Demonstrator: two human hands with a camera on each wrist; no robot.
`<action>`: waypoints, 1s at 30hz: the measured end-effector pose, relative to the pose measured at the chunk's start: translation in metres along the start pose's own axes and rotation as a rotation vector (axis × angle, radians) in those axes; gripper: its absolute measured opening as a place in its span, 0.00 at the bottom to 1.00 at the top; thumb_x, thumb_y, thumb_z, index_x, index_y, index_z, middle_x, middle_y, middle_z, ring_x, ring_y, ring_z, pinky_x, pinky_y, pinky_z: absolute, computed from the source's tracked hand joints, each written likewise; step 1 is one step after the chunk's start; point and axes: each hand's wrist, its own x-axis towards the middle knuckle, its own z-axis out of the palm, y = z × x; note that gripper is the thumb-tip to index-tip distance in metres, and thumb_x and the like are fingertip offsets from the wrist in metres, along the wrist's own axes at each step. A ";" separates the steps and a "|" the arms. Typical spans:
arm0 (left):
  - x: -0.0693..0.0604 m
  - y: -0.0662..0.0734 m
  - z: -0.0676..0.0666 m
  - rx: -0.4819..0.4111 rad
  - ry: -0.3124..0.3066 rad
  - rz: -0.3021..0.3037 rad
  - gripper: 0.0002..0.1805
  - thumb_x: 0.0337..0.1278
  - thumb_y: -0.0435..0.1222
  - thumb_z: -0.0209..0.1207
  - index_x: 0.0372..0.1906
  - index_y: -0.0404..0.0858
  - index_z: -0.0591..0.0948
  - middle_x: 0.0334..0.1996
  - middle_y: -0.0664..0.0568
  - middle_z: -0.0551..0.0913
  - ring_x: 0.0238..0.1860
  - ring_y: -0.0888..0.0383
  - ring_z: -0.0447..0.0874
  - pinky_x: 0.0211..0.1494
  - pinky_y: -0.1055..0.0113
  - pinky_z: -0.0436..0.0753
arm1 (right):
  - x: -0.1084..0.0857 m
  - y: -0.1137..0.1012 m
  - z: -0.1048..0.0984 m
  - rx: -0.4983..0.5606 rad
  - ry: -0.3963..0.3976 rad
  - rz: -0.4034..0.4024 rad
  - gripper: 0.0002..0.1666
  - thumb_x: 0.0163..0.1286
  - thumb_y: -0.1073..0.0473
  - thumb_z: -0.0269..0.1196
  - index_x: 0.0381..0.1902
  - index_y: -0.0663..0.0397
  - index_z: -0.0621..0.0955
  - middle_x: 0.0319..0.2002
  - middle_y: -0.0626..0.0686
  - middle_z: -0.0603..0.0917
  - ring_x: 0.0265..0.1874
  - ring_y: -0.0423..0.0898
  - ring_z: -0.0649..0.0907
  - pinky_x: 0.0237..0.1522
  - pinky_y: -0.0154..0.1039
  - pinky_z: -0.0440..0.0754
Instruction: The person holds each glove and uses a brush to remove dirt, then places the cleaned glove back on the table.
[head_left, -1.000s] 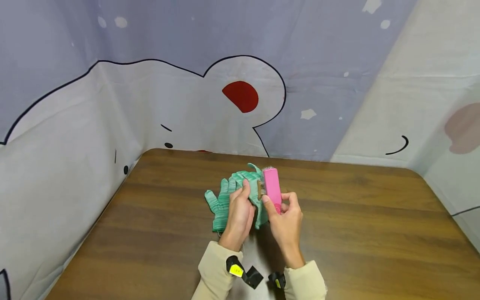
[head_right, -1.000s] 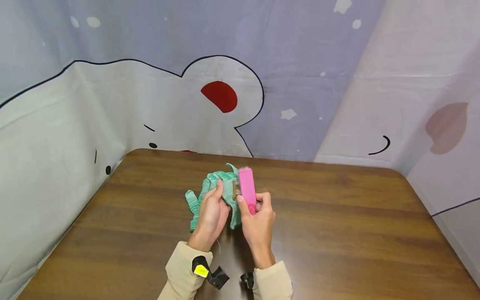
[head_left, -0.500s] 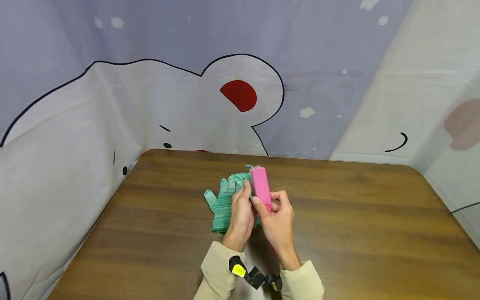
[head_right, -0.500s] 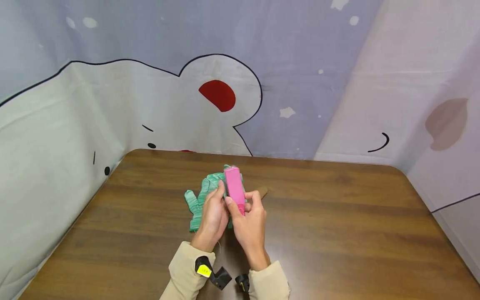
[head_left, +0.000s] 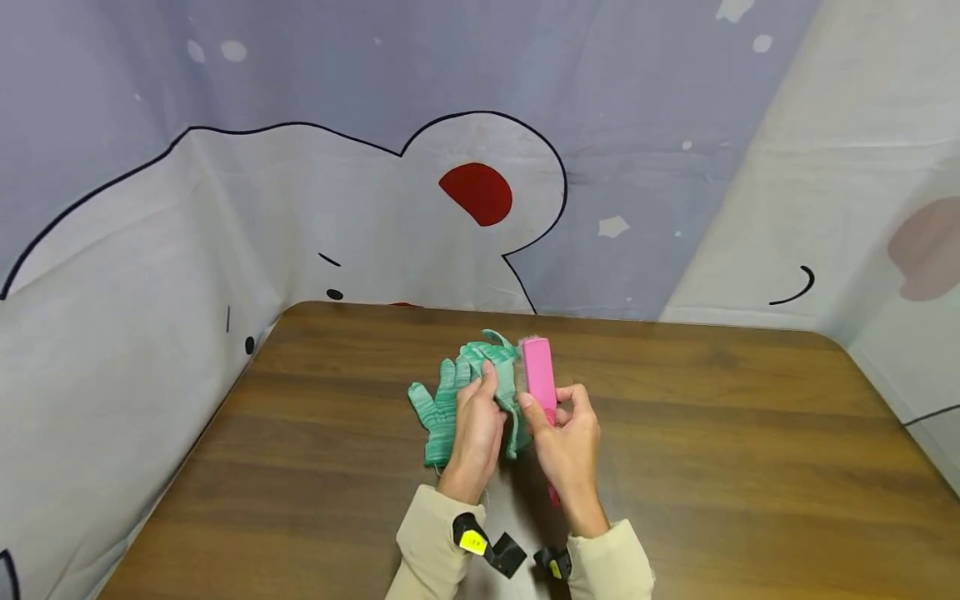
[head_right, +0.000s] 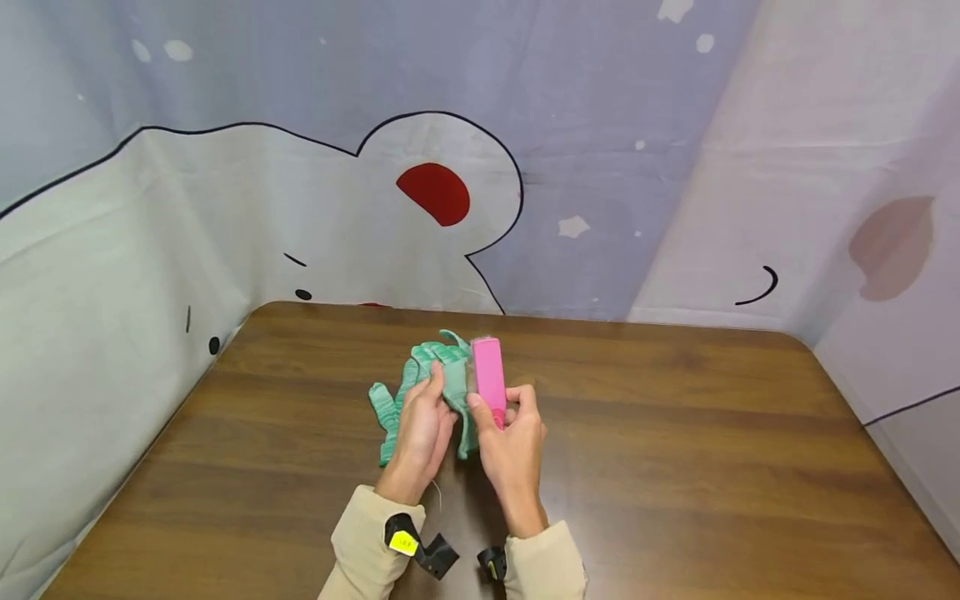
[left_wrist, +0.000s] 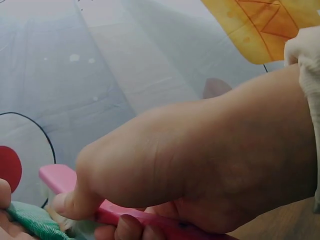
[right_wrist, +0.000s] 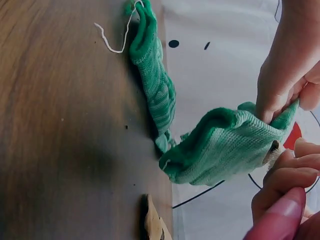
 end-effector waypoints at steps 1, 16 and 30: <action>0.000 0.001 0.000 0.000 -0.003 -0.002 0.27 0.71 0.48 0.37 0.43 0.26 0.73 0.46 0.46 0.72 0.60 0.53 0.63 0.65 0.54 0.59 | 0.000 0.000 0.000 -0.008 -0.001 0.001 0.23 0.53 0.51 0.70 0.36 0.58 0.72 0.12 0.56 0.79 0.07 0.38 0.74 0.08 0.32 0.65; -0.001 0.001 -0.001 -0.006 -0.013 0.025 0.24 0.71 0.48 0.37 0.23 0.36 0.69 0.37 0.50 0.70 0.61 0.55 0.59 0.67 0.53 0.52 | 0.002 -0.002 -0.006 0.366 -0.108 0.018 0.22 0.58 0.56 0.67 0.39 0.60 0.67 0.10 0.54 0.74 0.05 0.38 0.68 0.04 0.33 0.64; -0.002 0.002 0.003 0.000 -0.017 0.008 0.27 0.70 0.48 0.38 0.46 0.26 0.74 0.51 0.49 0.73 0.62 0.55 0.62 0.67 0.53 0.56 | -0.002 0.004 0.002 -0.134 0.068 -0.170 0.19 0.54 0.52 0.70 0.35 0.55 0.73 0.10 0.49 0.72 0.08 0.38 0.67 0.11 0.34 0.63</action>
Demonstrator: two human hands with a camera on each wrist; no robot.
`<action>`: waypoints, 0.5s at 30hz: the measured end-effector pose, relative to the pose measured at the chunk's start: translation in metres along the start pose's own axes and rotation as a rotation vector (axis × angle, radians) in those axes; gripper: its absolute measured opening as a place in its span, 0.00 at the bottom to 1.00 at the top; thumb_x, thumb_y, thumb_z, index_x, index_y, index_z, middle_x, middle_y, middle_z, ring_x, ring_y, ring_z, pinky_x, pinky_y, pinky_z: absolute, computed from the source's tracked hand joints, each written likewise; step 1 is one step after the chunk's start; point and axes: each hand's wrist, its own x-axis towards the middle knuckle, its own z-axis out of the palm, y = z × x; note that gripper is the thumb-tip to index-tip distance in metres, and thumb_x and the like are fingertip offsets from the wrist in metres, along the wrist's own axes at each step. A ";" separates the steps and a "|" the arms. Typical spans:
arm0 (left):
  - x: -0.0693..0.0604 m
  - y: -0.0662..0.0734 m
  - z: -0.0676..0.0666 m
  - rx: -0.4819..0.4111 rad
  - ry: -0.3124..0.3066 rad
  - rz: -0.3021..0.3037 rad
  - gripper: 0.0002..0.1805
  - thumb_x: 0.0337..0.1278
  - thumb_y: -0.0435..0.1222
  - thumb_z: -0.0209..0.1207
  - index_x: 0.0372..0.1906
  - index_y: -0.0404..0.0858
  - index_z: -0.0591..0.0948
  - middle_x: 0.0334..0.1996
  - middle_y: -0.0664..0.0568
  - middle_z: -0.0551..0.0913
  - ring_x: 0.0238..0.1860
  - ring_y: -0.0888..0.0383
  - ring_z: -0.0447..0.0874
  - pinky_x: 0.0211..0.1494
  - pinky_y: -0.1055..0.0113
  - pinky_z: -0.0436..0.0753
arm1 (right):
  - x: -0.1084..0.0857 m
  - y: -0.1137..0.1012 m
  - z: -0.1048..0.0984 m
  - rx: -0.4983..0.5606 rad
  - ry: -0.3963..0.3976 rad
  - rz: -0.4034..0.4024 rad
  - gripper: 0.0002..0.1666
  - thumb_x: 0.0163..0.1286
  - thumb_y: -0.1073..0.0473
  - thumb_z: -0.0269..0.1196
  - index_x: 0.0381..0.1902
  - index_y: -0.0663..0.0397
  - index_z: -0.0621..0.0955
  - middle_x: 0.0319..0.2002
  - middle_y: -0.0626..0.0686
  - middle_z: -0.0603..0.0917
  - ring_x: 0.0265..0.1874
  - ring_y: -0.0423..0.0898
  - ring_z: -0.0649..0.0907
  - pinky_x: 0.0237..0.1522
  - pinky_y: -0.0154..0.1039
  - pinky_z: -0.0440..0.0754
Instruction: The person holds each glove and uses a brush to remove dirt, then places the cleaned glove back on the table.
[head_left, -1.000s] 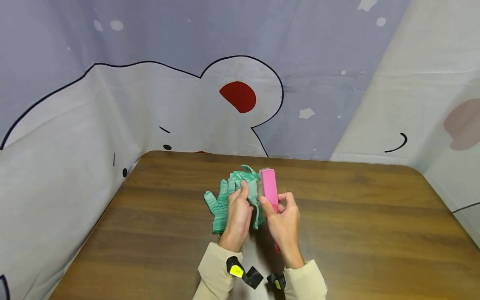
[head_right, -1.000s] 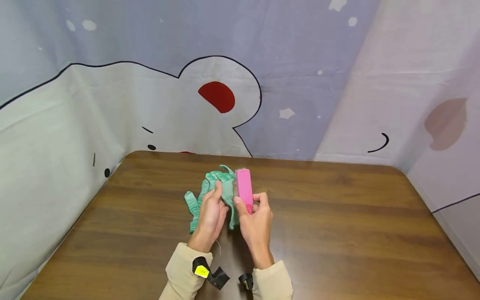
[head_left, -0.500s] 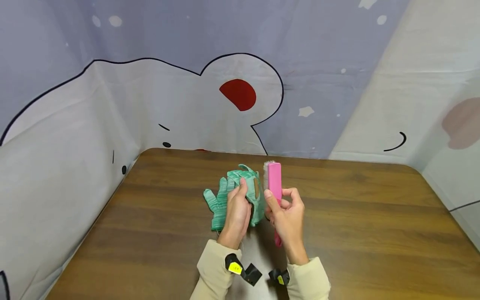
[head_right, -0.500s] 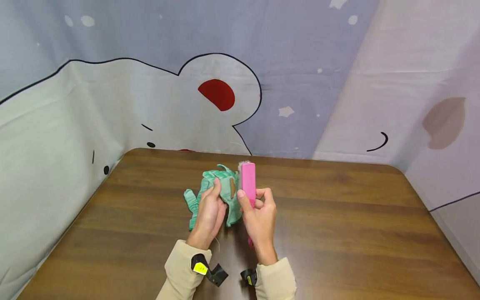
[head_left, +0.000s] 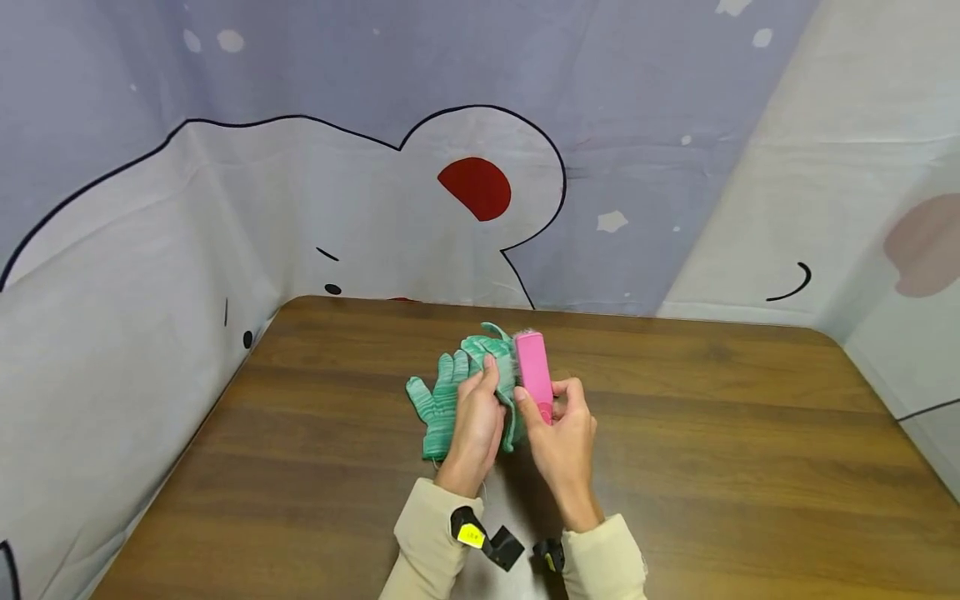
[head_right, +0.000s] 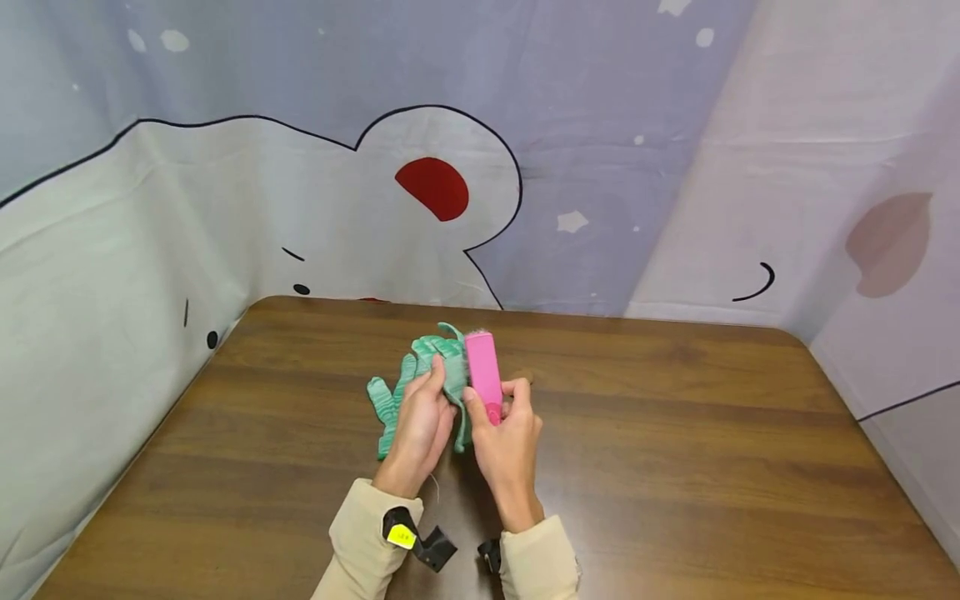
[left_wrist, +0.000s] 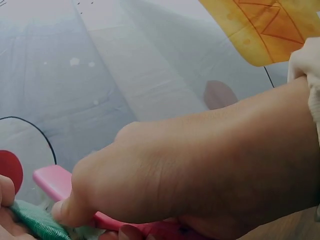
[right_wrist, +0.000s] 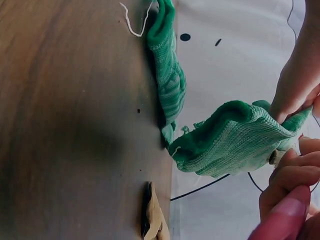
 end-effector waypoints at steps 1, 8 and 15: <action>0.000 0.000 0.000 0.002 -0.004 -0.001 0.27 0.70 0.48 0.38 0.46 0.25 0.74 0.51 0.49 0.73 0.63 0.55 0.61 0.67 0.52 0.56 | 0.001 0.000 0.000 0.003 -0.004 0.007 0.19 0.54 0.52 0.69 0.35 0.55 0.73 0.10 0.49 0.72 0.08 0.39 0.67 0.10 0.34 0.64; -0.002 0.003 -0.002 -0.020 -0.043 0.003 0.29 0.71 0.48 0.37 0.49 0.21 0.70 0.57 0.43 0.69 0.66 0.54 0.57 0.68 0.53 0.54 | 0.004 0.003 -0.002 0.029 -0.022 0.056 0.21 0.54 0.50 0.69 0.36 0.55 0.73 0.12 0.52 0.76 0.09 0.39 0.71 0.11 0.35 0.68; -0.002 0.001 -0.005 -0.046 -0.090 0.001 0.30 0.72 0.47 0.35 0.57 0.22 0.66 0.62 0.40 0.65 0.68 0.55 0.54 0.69 0.56 0.53 | 0.005 0.007 -0.006 0.065 -0.033 0.108 0.21 0.55 0.50 0.69 0.36 0.55 0.73 0.14 0.55 0.80 0.11 0.43 0.78 0.12 0.35 0.72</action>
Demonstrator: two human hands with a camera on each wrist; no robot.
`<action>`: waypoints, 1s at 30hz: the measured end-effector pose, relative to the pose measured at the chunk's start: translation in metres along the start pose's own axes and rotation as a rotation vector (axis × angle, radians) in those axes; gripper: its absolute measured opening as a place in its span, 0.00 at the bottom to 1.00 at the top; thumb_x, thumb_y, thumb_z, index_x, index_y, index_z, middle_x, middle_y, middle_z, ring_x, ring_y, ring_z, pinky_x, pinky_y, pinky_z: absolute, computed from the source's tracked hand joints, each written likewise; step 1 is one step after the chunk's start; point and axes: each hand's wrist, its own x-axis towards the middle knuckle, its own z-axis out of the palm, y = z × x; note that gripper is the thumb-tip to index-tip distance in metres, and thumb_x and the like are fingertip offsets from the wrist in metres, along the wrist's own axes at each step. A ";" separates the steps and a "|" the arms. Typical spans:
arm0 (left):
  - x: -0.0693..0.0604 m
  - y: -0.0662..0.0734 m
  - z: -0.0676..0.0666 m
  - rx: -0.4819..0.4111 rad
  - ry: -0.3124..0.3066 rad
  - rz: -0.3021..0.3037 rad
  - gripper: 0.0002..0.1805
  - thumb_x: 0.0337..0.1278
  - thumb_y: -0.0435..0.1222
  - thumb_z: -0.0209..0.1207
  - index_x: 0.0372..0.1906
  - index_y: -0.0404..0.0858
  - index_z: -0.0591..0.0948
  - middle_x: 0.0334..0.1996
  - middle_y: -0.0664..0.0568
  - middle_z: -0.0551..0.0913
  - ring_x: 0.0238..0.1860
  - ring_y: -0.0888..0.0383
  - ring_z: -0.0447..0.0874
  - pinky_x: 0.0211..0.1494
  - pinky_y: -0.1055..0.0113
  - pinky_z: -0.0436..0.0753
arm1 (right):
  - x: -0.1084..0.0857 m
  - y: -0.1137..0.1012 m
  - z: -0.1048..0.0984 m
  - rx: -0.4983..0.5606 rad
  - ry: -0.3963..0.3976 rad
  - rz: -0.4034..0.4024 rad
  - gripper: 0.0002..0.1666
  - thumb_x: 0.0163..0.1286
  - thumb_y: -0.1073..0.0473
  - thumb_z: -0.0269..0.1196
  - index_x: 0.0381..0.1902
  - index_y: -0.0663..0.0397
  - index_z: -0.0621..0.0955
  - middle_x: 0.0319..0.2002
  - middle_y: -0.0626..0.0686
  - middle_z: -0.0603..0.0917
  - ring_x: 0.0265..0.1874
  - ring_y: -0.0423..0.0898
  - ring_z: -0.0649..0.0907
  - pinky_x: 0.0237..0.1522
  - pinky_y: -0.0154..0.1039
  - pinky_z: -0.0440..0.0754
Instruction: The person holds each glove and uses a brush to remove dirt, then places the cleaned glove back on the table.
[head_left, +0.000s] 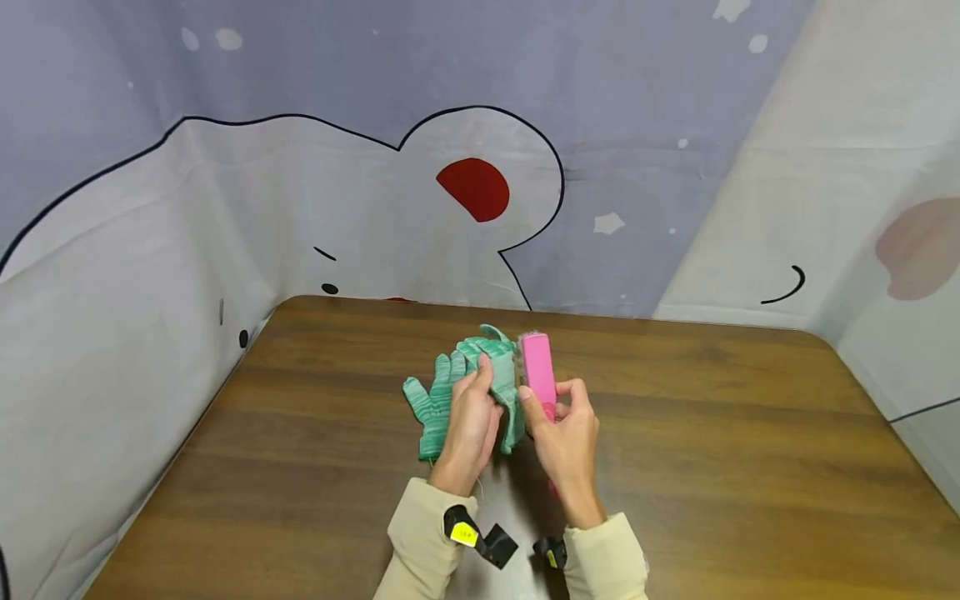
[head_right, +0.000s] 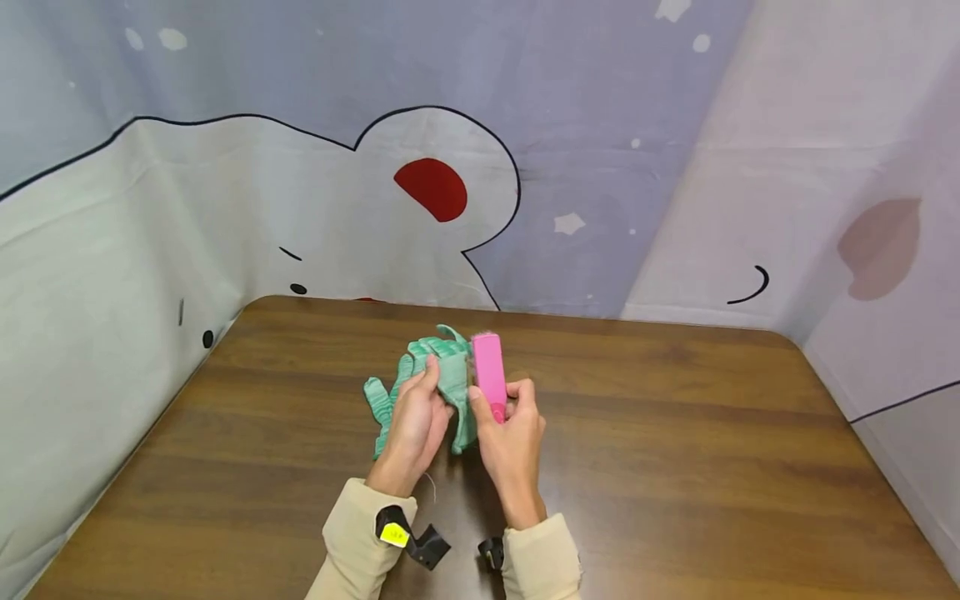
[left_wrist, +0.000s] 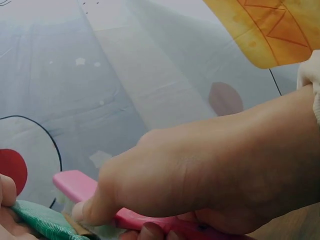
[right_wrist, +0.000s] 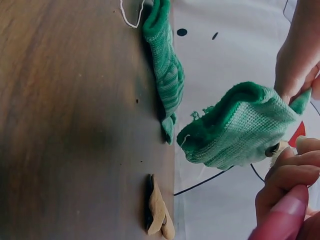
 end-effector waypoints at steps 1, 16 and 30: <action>0.000 0.000 0.000 -0.001 -0.002 0.000 0.30 0.72 0.47 0.35 0.57 0.22 0.66 0.62 0.39 0.65 0.67 0.55 0.54 0.69 0.55 0.53 | 0.000 0.000 0.000 0.008 -0.001 0.011 0.21 0.55 0.50 0.69 0.36 0.55 0.72 0.15 0.55 0.81 0.12 0.44 0.79 0.13 0.35 0.73; 0.001 -0.003 -0.001 0.106 0.164 -0.064 0.32 0.70 0.49 0.38 0.65 0.27 0.56 0.71 0.43 0.43 0.71 0.46 0.34 0.67 0.42 0.45 | -0.002 -0.007 0.000 0.318 -0.062 0.048 0.24 0.55 0.51 0.68 0.39 0.61 0.70 0.15 0.63 0.77 0.07 0.42 0.73 0.09 0.32 0.70; 0.003 -0.005 -0.004 0.022 0.108 -0.043 0.23 0.71 0.46 0.36 0.29 0.33 0.71 0.63 0.42 0.62 0.70 0.52 0.42 0.68 0.43 0.44 | -0.002 0.000 0.004 0.189 -0.105 0.129 0.22 0.54 0.53 0.70 0.35 0.60 0.71 0.13 0.65 0.77 0.05 0.41 0.72 0.08 0.31 0.67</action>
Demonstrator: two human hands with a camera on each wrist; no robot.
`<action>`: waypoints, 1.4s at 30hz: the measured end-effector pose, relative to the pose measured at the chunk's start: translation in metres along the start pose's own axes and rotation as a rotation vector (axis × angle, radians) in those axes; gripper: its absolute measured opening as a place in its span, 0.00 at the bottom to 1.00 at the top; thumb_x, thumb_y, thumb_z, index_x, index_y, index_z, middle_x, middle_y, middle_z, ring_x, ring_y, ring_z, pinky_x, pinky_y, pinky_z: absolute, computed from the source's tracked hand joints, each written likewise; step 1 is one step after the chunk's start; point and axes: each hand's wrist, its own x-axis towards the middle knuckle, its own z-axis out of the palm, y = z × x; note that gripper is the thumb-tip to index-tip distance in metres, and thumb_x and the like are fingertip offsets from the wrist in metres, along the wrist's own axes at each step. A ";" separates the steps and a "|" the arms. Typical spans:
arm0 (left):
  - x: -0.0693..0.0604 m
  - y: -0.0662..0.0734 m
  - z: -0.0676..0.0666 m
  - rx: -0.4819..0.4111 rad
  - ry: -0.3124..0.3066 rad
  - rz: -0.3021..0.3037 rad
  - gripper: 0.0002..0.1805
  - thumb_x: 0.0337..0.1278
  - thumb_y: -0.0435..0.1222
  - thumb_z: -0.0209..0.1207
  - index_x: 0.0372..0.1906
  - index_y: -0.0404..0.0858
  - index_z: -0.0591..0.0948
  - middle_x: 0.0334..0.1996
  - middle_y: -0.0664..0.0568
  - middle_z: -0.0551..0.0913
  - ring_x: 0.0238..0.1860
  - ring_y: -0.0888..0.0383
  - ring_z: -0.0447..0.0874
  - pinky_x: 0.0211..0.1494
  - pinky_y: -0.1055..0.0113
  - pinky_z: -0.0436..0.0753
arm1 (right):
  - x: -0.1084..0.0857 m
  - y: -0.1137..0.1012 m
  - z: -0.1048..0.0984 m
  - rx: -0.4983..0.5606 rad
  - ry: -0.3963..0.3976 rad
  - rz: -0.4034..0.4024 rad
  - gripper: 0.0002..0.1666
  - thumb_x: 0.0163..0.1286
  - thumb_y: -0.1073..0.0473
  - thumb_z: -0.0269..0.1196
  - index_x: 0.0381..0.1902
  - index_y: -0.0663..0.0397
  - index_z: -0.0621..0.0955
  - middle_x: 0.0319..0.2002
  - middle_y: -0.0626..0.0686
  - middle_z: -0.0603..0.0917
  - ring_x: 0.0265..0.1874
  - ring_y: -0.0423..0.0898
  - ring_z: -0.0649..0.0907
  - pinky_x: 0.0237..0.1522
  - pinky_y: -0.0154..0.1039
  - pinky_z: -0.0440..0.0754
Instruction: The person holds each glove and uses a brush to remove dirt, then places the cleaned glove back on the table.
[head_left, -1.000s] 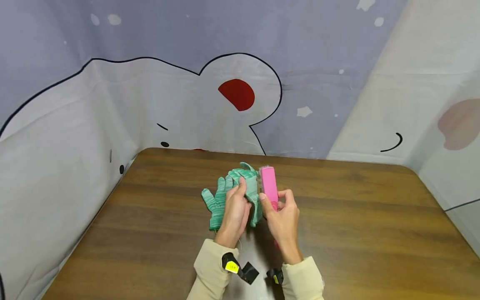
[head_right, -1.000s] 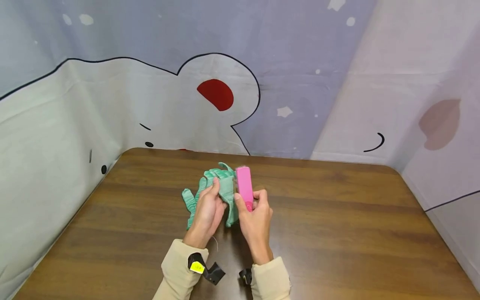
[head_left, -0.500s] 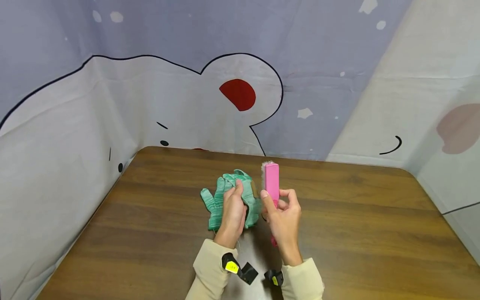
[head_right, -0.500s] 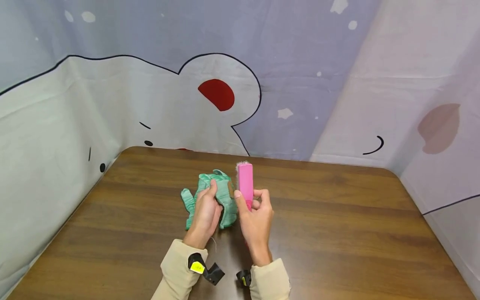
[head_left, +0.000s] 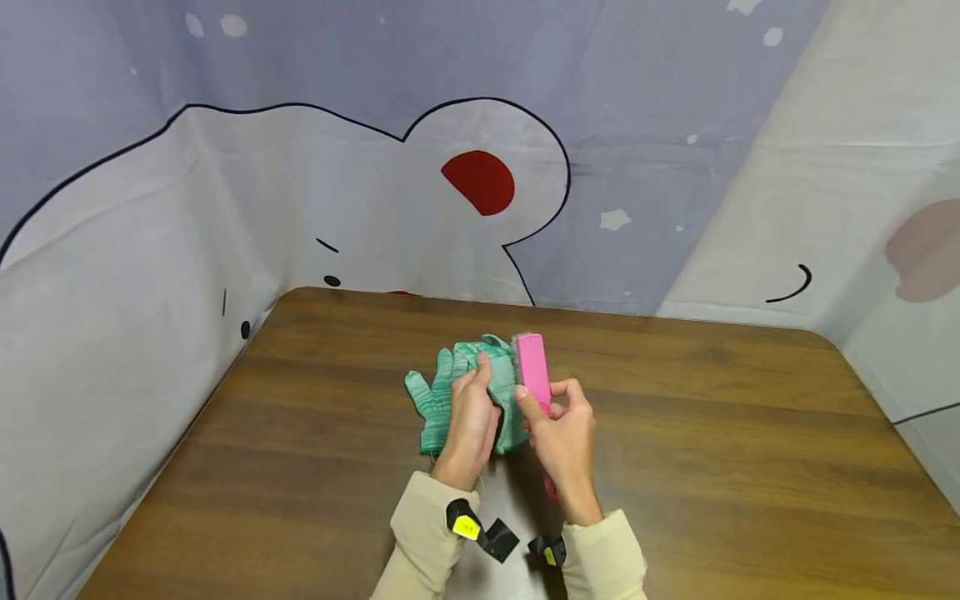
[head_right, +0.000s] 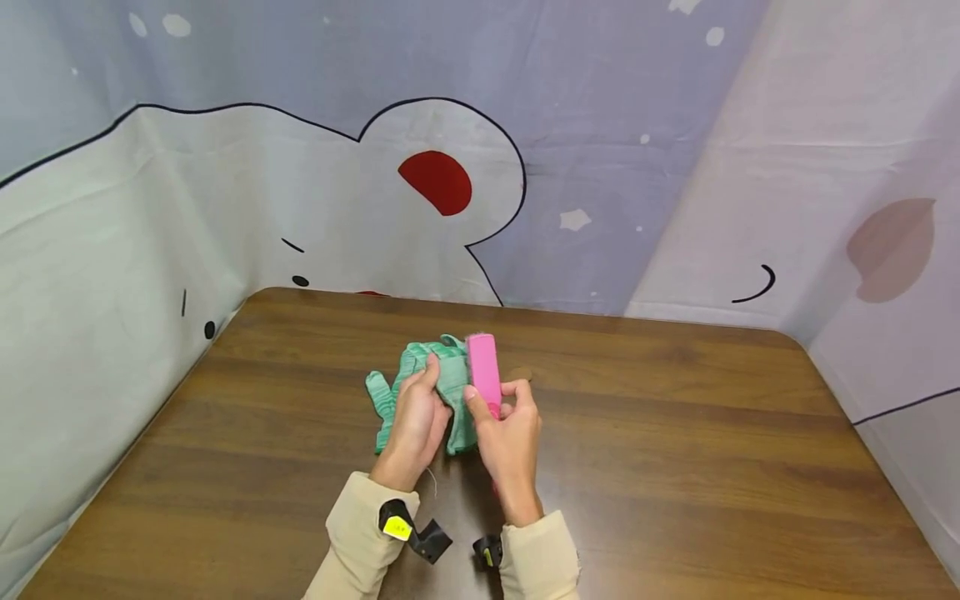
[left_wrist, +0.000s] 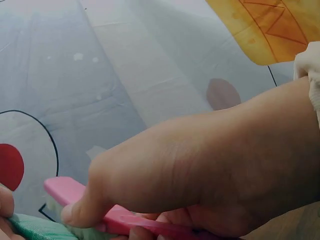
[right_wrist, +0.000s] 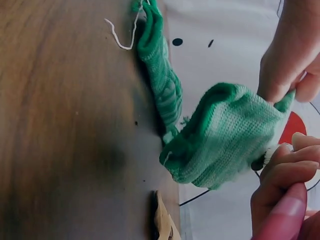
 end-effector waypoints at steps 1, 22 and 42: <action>0.000 0.001 -0.001 0.006 -0.004 -0.002 0.24 0.71 0.46 0.36 0.32 0.30 0.72 0.65 0.44 0.60 0.71 0.52 0.40 0.68 0.42 0.43 | 0.001 0.000 -0.001 0.021 -0.011 0.017 0.22 0.55 0.53 0.69 0.36 0.60 0.70 0.13 0.65 0.77 0.04 0.40 0.71 0.07 0.31 0.66; 0.000 0.001 -0.004 0.010 -0.002 -0.001 0.23 0.72 0.45 0.36 0.31 0.33 0.72 0.44 0.45 0.74 0.67 0.52 0.53 0.67 0.46 0.52 | 0.003 0.001 -0.009 -0.013 -0.020 0.110 0.22 0.57 0.52 0.67 0.38 0.58 0.69 0.15 0.62 0.78 0.06 0.41 0.71 0.09 0.33 0.69; -0.002 0.005 -0.003 -0.055 -0.037 -0.035 0.27 0.73 0.43 0.33 0.60 0.23 0.61 0.71 0.45 0.47 0.71 0.48 0.31 0.68 0.43 0.39 | -0.001 -0.005 -0.003 0.030 -0.047 0.011 0.22 0.53 0.53 0.70 0.36 0.57 0.71 0.15 0.68 0.76 0.04 0.42 0.69 0.07 0.31 0.64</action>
